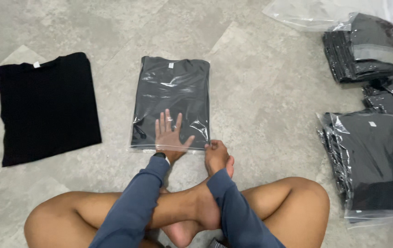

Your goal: The person places folded black shirts into clear plastic bags and seals them by hand.

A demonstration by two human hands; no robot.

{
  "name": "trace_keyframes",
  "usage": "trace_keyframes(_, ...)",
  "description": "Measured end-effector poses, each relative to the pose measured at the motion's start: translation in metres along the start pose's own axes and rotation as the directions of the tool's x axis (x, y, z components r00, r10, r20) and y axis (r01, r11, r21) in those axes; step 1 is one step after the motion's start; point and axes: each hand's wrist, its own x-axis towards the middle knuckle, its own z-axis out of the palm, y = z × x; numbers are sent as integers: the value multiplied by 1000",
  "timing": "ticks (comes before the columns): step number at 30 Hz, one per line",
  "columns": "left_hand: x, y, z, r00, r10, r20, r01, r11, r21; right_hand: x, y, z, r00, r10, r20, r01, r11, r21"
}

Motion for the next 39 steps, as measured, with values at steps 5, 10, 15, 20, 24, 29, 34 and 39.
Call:
trace_keyframes(5,7,-12,0,1000,19,-11,-19,999,-34,-36,-23,-19,997,34,-64,-19,974,225)
trace_keyframes(10,15,-23,2,997,47,-67,-49,999,-15,-42,-39,-27,999,33,-32,-29,992,123)
trace_keyframes(15,26,-24,11,997,57,-51,-57,998,-5,-32,-34,-14,999,30,-22,-29,999,32)
trace_keyframes(20,28,-15,-3,998,57,-30,-57,998,-23,17,5,27,998,24,-56,-18,994,104)
trace_keyframes(24,23,-22,-2,991,120,-63,-124,990,-61,10,-1,23,999,39,-28,-30,965,259)
trace_keyframes(29,-3,-36,13,974,102,-203,-108,994,-18,-3,-15,8,994,75,-78,-37,910,412)
trace_keyframes(34,-21,-40,19,957,-88,-276,84,996,-27,15,-5,19,990,59,-124,-15,943,333)
trace_keyframes(39,-22,-47,15,959,-61,-278,50,998,-45,19,-4,18,993,33,-116,7,945,328)
